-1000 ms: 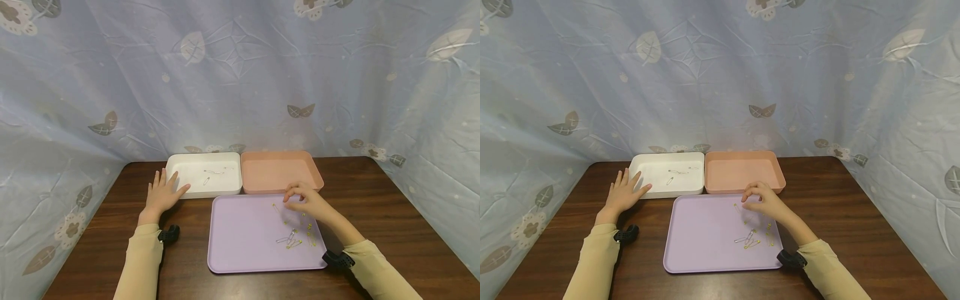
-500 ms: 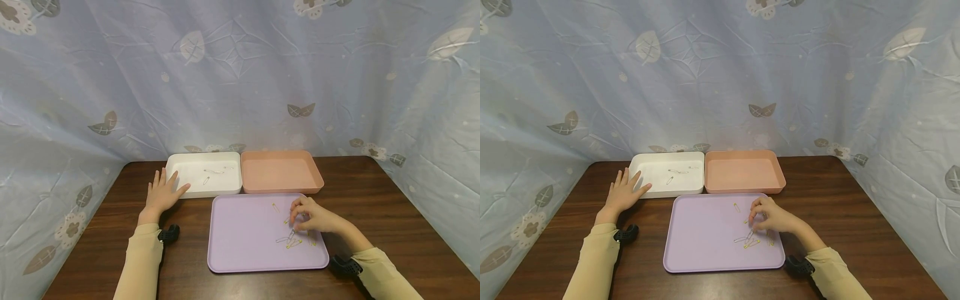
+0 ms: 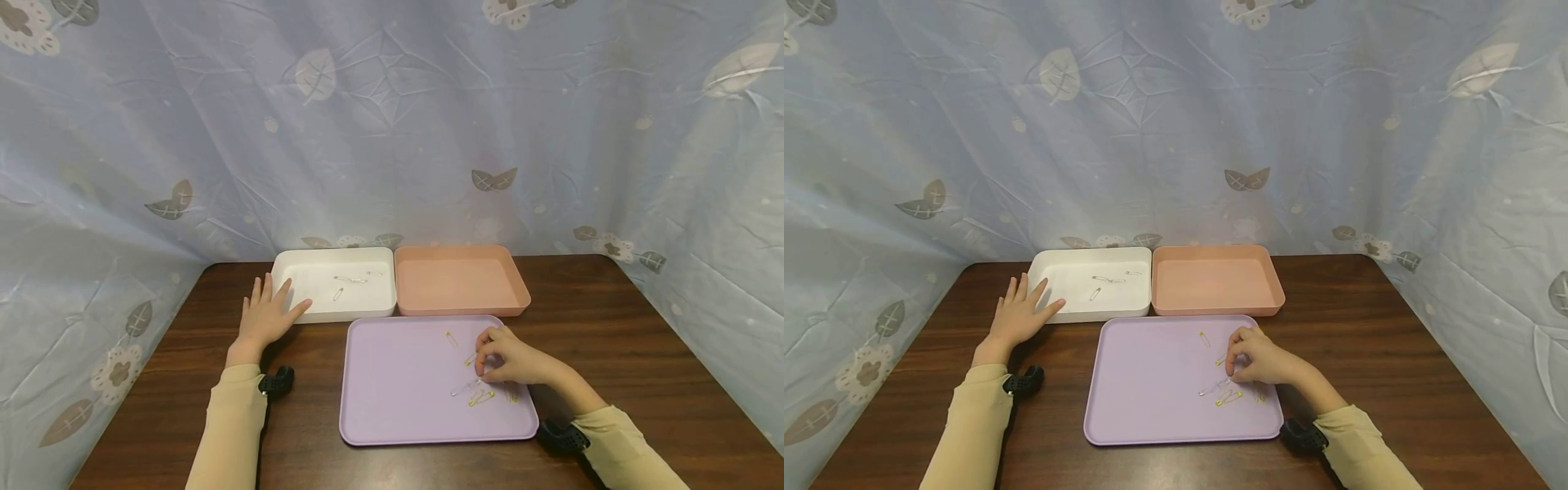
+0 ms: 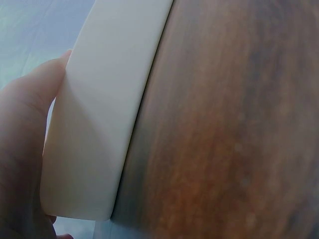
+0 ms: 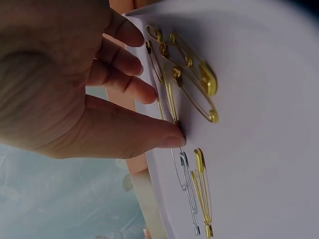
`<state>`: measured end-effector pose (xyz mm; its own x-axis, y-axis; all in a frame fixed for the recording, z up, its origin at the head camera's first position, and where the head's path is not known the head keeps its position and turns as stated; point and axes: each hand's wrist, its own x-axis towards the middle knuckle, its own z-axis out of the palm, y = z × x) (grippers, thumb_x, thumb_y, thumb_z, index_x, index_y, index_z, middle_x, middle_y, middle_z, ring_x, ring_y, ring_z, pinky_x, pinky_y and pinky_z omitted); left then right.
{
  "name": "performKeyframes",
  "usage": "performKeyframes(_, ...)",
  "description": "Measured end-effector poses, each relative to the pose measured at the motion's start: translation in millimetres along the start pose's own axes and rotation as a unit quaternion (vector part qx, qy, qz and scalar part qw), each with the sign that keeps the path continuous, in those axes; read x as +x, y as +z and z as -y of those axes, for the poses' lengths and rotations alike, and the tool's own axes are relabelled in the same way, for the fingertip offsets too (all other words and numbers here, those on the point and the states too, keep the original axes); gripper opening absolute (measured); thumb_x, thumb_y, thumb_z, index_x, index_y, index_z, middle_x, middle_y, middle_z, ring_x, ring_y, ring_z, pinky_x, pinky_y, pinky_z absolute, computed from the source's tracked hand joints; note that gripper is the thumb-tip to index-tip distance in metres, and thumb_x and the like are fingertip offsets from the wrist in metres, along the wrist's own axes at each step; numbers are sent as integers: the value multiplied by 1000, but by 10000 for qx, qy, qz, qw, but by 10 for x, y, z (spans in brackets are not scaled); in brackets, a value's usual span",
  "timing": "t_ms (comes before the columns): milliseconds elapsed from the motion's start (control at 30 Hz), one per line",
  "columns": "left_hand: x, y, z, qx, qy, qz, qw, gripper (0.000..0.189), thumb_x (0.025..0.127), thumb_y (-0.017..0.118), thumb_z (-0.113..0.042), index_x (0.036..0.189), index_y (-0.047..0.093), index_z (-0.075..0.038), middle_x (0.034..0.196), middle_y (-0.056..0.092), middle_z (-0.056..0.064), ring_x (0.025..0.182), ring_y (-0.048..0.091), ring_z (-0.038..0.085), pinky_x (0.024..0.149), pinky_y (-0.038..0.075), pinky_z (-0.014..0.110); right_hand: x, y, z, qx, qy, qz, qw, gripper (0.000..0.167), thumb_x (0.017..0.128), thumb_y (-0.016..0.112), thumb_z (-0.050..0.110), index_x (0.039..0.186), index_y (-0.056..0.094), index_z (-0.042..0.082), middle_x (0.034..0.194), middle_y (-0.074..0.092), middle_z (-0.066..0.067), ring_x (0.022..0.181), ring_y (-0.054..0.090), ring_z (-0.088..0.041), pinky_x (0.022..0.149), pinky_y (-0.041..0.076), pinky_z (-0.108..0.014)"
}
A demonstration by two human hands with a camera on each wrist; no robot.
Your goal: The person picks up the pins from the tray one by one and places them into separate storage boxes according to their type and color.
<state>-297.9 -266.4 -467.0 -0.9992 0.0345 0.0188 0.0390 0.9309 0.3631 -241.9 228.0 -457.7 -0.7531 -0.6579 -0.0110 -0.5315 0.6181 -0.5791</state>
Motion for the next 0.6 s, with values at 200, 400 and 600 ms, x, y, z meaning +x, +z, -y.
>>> performKeyframes(200,-11,-2,-6,-39,10,-14,10000,91,91,35,-74,156,21,-12,161,-4,28,148,-7,49,111,2,74,4,9,13,-164,-22,-50,9999,17,75,81,18,74,66,27,101,49,6,99,33,-16,81,29,-28)
performKeyframes(400,-21,-9,-20,-48,14,13,10000,91,91,35,-74,156,21,-11,161,-5,28,148,-7,50,111,2,74,7,-1,27,-217,-76,-130,9997,17,74,80,17,74,66,26,101,50,6,99,33,-15,82,29,-29)
performKeyframes(600,-24,-30,-30,-63,7,-2,10000,91,91,36,-73,156,22,-11,161,-6,27,148,-6,50,111,2,74,26,-24,43,-190,-130,-273,9994,16,76,79,16,75,66,25,102,50,5,99,33,-17,81,29,-29)
